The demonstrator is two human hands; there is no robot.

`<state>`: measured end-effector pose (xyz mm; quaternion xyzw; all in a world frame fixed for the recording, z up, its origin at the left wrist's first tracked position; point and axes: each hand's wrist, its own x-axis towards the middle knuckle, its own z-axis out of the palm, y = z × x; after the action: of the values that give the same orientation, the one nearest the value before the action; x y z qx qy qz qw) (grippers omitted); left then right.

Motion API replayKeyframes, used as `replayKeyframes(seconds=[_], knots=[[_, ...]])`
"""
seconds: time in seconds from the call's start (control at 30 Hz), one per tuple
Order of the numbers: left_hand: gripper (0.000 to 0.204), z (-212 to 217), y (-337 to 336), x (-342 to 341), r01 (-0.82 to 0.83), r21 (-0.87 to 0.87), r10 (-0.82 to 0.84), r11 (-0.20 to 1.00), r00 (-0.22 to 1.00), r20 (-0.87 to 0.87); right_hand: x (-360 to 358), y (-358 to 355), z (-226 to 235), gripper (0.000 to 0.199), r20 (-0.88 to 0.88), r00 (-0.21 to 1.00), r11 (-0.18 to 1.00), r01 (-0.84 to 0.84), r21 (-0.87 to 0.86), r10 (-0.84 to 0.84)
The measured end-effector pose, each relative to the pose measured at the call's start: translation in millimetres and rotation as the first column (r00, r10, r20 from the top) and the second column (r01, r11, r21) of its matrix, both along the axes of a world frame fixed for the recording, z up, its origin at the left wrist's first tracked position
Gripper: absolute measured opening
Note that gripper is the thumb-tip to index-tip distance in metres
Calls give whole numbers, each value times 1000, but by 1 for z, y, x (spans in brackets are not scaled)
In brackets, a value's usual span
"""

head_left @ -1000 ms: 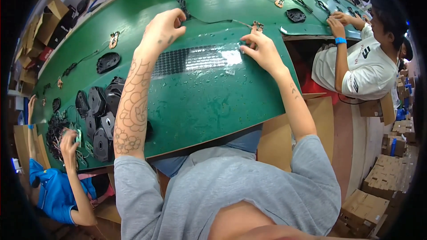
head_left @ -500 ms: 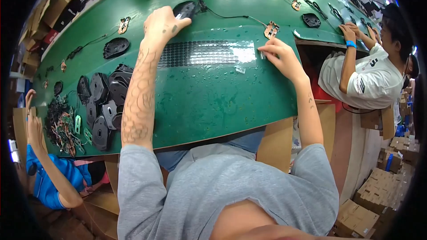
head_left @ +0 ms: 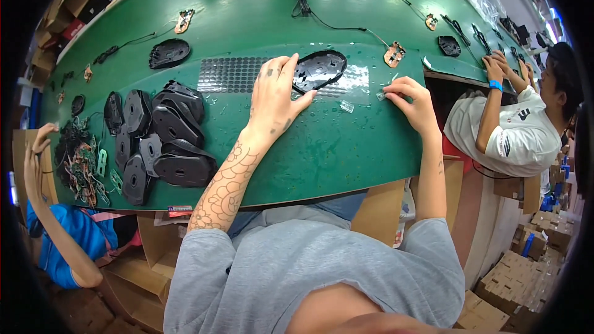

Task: The person unpacks mouse shells from a box onto the workbench by hand, then assembles computer mice by fitting circuit boards into the shells.

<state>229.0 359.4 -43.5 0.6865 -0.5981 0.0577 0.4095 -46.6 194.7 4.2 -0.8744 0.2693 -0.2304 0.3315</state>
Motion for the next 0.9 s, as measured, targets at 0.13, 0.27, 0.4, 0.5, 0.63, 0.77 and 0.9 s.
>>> replayKeyframes(seconds=[0.13, 0.27, 0.4, 0.5, 0.63, 0.77, 0.9], knots=[[66, 6, 2, 0, 56, 97, -45, 994, 993, -110, 41, 16, 18, 12, 169, 986, 996, 21, -85, -6], [65, 9, 2, 0, 92, 100, -79, 991, 989, -128, 106, 12, 12, 11, 89, 980, 944, -145, -296, 178], [64, 11, 5, 2, 91, 89, -78, 992, 987, -140, 121, 12, 9, 12, -45, 964, 914, -263, -308, 262], [64, 10, 6, 2, 98, 76, -86, 992, 985, -152, 122, 16, 12, 13, -106, 967, 945, -248, -214, 230], [63, 8, 7, 4, 92, 60, -85, 994, 991, -107, 117, 23, 19, 15, -66, 980, 981, -191, -30, 189], [63, 7, 9, 5, 88, 57, -83, 994, 992, -92, 93, 12, 30, 20, 109, 984, 990, 140, 15, -141], [64, 10, 9, 5, 98, 60, -92, 993, 991, -94, 58, -28, -1, 35, -25, 837, 800, 514, -308, -547]])
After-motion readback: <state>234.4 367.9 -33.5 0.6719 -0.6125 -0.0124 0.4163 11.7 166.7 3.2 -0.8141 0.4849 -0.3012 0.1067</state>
